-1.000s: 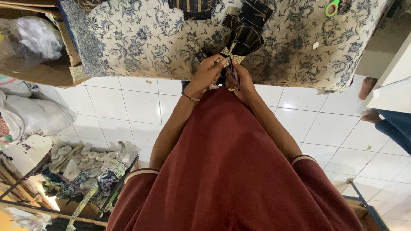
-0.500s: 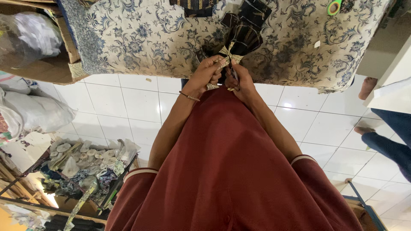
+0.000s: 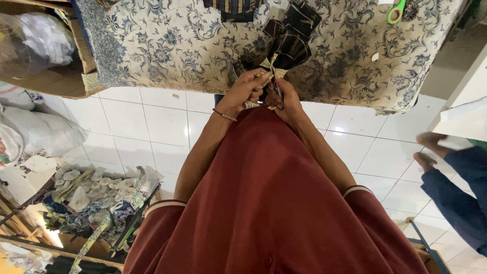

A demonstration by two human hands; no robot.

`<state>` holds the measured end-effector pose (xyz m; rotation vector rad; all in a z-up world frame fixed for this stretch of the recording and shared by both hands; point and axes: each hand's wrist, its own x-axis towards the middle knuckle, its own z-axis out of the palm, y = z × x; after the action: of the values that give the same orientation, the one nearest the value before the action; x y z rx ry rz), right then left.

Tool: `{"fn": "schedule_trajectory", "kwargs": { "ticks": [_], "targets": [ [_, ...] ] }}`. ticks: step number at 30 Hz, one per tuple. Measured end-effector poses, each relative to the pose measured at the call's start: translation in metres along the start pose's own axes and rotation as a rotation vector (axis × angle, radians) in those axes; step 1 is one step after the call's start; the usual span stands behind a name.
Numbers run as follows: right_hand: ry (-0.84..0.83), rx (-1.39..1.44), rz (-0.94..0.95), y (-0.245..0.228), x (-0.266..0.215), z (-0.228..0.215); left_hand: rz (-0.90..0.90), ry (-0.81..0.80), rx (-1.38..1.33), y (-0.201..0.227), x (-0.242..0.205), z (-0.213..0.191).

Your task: The person wraps small black items in patterned fabric, ties them with gold ribbon, and places them on a table. They also fold a larger piece of patterned fabric on the table.

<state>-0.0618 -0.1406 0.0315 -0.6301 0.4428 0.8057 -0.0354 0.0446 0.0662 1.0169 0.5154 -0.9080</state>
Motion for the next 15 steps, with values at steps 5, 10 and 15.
{"fn": "schedule_trajectory", "kwargs": {
  "ticks": [5,10,15],
  "targets": [
    [0.047,-0.023,0.039,0.002,0.000,-0.002,0.014,-0.077,-0.053,-0.004,0.002,-0.005],
    [0.044,-0.019,-0.014,0.004,0.000,-0.005,-0.003,-0.037,0.062,-0.007,0.010,-0.003],
    [0.077,-0.020,0.012,-0.008,0.001,-0.004,-0.070,0.002,-0.017,0.000,0.007,-0.001]
  ]
}}
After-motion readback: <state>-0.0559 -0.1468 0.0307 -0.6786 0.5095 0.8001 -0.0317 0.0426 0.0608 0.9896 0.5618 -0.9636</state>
